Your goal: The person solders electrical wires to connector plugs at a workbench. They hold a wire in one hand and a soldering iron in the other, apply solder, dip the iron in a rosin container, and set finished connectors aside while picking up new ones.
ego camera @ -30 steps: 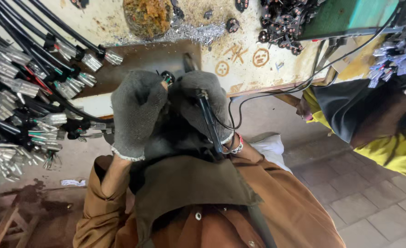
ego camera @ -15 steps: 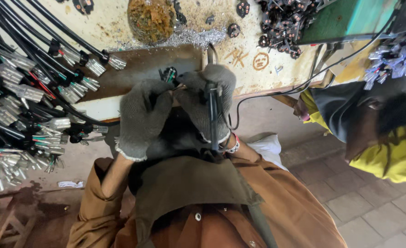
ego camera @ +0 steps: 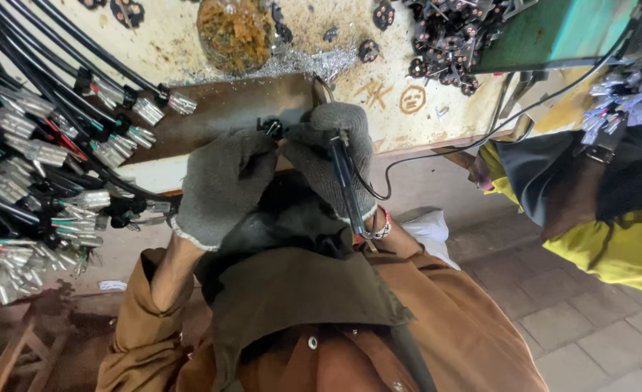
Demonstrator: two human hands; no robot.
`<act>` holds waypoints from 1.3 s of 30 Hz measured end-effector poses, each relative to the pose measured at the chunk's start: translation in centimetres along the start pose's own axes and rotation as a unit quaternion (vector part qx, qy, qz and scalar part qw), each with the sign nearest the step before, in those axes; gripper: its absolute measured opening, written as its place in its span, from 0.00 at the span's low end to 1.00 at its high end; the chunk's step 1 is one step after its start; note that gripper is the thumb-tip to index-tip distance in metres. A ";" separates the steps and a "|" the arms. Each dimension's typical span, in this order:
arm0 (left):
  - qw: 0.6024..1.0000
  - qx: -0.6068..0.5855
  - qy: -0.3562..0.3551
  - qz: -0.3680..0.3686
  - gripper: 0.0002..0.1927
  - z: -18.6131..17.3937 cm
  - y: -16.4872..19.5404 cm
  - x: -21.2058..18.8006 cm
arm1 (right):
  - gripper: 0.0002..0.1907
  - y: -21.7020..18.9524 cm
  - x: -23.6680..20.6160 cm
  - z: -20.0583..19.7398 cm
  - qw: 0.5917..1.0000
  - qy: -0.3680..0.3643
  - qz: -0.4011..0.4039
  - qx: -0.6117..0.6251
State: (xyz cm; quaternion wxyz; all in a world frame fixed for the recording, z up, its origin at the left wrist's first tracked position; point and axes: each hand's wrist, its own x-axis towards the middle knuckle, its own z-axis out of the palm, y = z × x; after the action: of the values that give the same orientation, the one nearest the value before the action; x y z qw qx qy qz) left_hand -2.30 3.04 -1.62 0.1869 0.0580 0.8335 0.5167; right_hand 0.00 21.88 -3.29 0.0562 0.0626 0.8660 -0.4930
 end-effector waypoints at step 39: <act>0.992 -0.113 -0.050 0.027 0.09 -1.8 2.4 -1.1 | 0.11 -1.9 0.2 -3.9 0.980 -0.136 -0.141 -0.034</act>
State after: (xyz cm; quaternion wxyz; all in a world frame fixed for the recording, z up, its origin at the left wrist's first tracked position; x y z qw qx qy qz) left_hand -2.15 2.29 1.45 0.2196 0.0847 0.7572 0.6093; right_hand -0.66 24.29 0.21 0.1056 -0.1303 0.8663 -0.4704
